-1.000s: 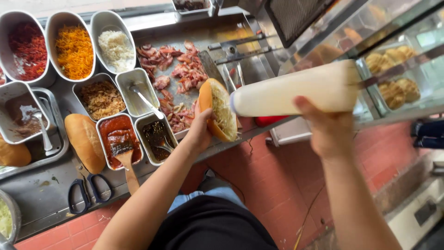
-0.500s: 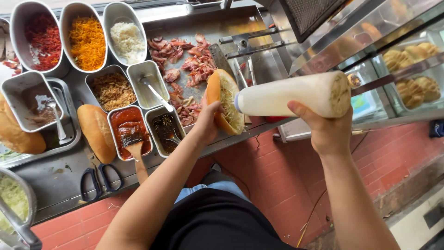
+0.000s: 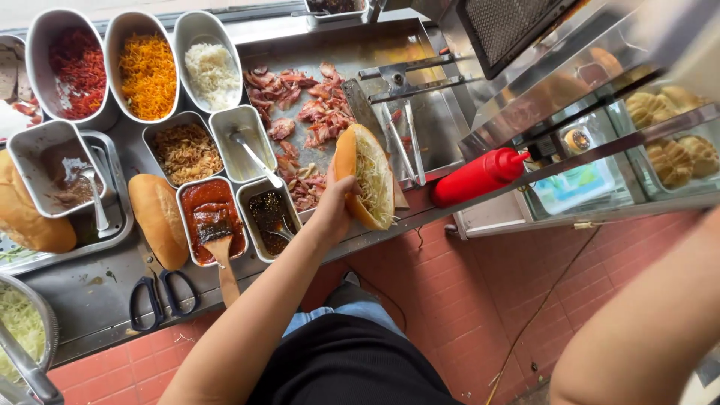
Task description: Preparing and assembly of Vietnamese sandwiches (banh mi) at a food stall.
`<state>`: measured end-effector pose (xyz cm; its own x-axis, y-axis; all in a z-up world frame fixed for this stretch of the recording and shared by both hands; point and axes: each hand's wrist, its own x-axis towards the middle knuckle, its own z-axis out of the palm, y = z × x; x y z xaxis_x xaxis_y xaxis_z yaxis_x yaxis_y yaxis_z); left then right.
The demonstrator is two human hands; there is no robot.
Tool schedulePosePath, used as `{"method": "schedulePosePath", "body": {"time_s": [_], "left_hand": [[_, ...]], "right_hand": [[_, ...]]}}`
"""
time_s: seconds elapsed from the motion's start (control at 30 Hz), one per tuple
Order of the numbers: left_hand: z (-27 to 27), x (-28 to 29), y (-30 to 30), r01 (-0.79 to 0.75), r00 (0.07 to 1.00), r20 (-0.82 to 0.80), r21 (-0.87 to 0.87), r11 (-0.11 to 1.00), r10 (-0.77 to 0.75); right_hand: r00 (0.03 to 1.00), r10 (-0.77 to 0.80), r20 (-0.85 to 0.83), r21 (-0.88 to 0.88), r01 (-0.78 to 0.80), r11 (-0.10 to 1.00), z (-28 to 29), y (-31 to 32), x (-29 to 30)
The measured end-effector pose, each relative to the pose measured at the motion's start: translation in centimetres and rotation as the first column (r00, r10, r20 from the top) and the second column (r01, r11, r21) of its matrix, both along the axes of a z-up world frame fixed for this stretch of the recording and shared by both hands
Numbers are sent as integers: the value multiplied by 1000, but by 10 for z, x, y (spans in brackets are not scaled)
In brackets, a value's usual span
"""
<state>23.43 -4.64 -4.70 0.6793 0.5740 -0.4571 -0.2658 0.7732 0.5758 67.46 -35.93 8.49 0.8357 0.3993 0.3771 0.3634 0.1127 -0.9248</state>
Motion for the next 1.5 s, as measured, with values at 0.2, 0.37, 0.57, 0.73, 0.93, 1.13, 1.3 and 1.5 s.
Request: {"method": "schedulePosePath", "body": {"time_s": [0.2,0.37,0.57,0.73,0.93,1.13,1.3,1.5], "left_hand": [[-7,-6,-4,32,999,-4,13,999,-31],[7,2,-8,69,997,24,10,998,-69],[11,0,-12,111,994,18,-24,993,-111],[-4,10,-15,-69,994,-90,-67,995,63],[-8,20,-12,-46,997,-69,-35,998,43],[7,22,-10,-11,997,-82,17,1000,12],[12,20,-18,-8,998,-64,-18,1000,7],[13,11,-3,82,995,65,-39,996,-80]], "right_hand": [[958,273,-90,-15,-275,961,19,155,-269],[931,346,-114,-19,-350,937,33,174,-276],[948,309,-79,165,-294,942,74,148,-207],[959,58,276,124,-95,988,75,92,-165],[991,-54,-119,-63,47,997,48,182,-282],[997,71,38,-111,-67,992,-2,178,-259],[999,-23,33,-56,25,998,52,192,-275],[995,92,28,167,-96,981,105,110,-209]]}}
